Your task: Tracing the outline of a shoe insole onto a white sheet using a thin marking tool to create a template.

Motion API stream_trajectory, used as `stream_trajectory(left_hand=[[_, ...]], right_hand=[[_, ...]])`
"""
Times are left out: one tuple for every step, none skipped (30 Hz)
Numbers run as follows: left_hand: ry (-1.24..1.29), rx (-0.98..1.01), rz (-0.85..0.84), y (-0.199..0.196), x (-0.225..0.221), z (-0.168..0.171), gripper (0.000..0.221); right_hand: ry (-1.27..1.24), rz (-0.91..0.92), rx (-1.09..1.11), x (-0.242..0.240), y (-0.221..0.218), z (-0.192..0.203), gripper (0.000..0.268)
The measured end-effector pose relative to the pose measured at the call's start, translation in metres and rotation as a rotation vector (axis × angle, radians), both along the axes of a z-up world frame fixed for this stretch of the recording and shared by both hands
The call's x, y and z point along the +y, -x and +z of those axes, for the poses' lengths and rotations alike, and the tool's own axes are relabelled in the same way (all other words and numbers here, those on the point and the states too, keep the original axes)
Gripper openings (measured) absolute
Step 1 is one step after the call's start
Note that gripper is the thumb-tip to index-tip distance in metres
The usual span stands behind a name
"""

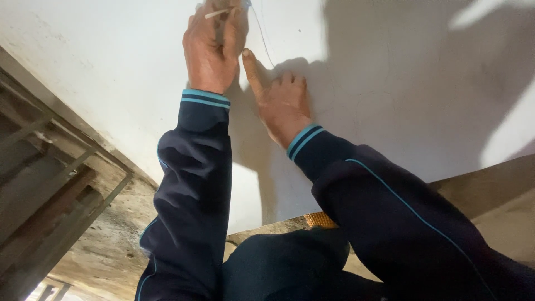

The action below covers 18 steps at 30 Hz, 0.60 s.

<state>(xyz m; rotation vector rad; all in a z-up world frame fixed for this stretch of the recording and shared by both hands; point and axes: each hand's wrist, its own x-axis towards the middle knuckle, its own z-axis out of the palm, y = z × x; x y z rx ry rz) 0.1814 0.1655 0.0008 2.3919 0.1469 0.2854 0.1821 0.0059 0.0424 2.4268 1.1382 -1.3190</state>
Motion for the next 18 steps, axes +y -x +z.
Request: stream_trajectory(left_hand=[[-0.008,0.010,0.003,0.000,0.000,0.000,0.024],[-0.008,0.010,0.003,-0.002,-0.001,0.003,0.024],[0.015,0.026,0.019,-0.003,-0.002,0.006,0.024],[0.037,0.042,0.036,-0.004,-0.002,0.009,0.024],[0.036,0.043,0.037,-0.003,-0.001,0.007,0.024],[0.013,0.043,0.039,-0.003,0.000,0.005,0.022],[-0.009,0.043,0.040,-0.002,0.001,0.003,0.021],[-0.009,0.044,0.041,-0.003,0.002,0.004,0.021],[0.002,0.044,0.050,-0.003,0.003,0.006,0.022],[0.013,0.043,0.060,-0.004,0.004,0.007,0.023],[0.013,0.043,0.061,-0.004,0.005,0.008,0.023],[0.005,0.023,0.071,-0.004,0.007,0.010,0.031],[-0.003,0.002,0.082,-0.004,0.008,0.011,0.040],[-0.003,0.001,0.083,-0.001,0.004,0.018,0.040],[0.187,0.029,0.185,0.002,-0.001,0.026,0.033],[0.377,0.058,0.285,0.004,-0.005,0.035,0.029],[0.376,0.055,0.286,0.007,-0.008,0.040,0.029],[0.512,0.105,0.340,0.010,-0.012,0.045,0.030]], right_hand=[[0.004,0.012,0.008,0.000,-0.001,0.001,0.115],[0.004,0.013,0.008,0.000,0.000,0.001,0.115],[0.000,0.024,-0.028,-0.001,0.001,0.001,0.120],[-0.006,0.036,-0.063,-0.001,0.002,0.001,0.125],[-0.006,0.037,-0.063,-0.002,0.004,-0.001,0.125],[-0.031,0.022,-0.079,-0.003,0.005,-0.004,0.122],[-0.056,0.007,-0.096,-0.004,0.007,-0.007,0.118],[-0.056,0.007,-0.095,-0.005,0.008,-0.009,0.118],[-0.080,0.000,-0.097,-0.006,0.009,-0.010,0.117],[-0.103,-0.008,-0.101,-0.007,0.011,-0.011,0.115],[-0.103,-0.007,-0.101,-0.007,0.010,-0.010,0.115],[-0.095,0.017,-0.112,-0.007,0.010,-0.010,0.116],[-0.086,0.042,-0.124,-0.006,0.009,-0.009,0.117],[-0.086,0.042,-0.125,-0.006,0.008,-0.007,0.117],[-0.078,0.042,-0.098,-0.005,0.006,-0.004,0.119],[-0.072,0.043,-0.072,-0.004,0.004,-0.001,0.122],[-0.074,0.045,-0.075,-0.002,0.002,-0.001,0.122],[-0.031,0.031,-0.029,0.000,0.000,0.000,0.127]])
